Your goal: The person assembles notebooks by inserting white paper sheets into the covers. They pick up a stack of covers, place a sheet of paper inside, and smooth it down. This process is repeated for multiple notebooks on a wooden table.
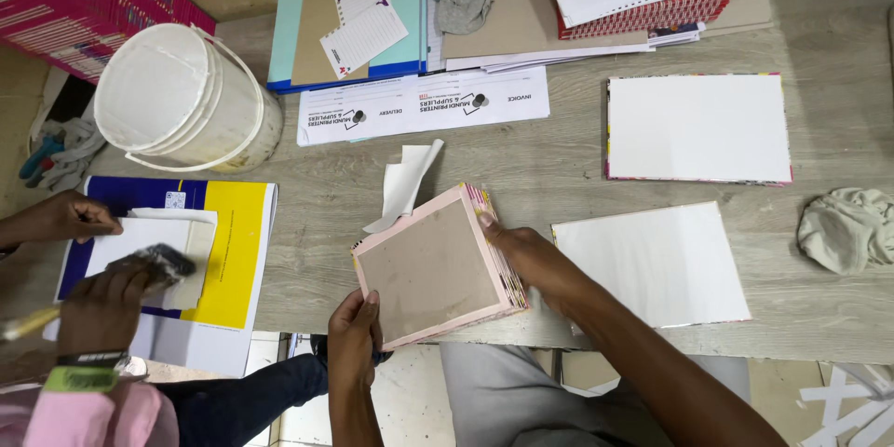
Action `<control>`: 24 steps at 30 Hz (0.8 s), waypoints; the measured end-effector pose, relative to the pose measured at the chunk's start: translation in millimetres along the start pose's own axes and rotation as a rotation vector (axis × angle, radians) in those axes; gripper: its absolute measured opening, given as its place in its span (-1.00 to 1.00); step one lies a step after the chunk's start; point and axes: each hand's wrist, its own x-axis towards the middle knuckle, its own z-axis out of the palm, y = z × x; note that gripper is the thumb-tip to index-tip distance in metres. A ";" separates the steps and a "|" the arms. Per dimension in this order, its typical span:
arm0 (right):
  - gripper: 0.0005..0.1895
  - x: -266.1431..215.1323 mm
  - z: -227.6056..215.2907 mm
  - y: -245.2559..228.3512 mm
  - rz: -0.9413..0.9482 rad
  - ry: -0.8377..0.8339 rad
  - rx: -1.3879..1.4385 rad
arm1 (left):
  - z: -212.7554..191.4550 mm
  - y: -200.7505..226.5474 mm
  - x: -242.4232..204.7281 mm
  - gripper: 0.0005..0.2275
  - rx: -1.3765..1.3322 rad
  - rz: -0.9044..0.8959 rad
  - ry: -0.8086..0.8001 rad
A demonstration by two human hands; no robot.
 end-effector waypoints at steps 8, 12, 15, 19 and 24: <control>-0.40 -104.1 69.3 -3.2 0.004 0.081 -0.258 | 21.4 31.1 -47.8 -0.52 -0.049 -0.218 0.093; -0.16 -106.1 92.8 82.1 -0.143 0.047 -0.483 | -6.2 -2.9 -35.7 -0.50 -0.183 -0.133 -0.031; 0.12 -114.4 79.3 115.2 -0.485 -0.020 -0.635 | -20.8 -25.7 -38.5 -0.38 -0.410 0.046 -0.477; 0.02 -119.1 -23.4 109.5 0.041 -0.074 -0.312 | 33.3 -9.0 -75.2 -0.46 -0.234 -0.151 -0.176; -0.41 -141.7 -126.3 54.5 0.119 0.257 0.246 | 142.9 -5.5 -108.0 -0.50 0.036 -0.277 -0.278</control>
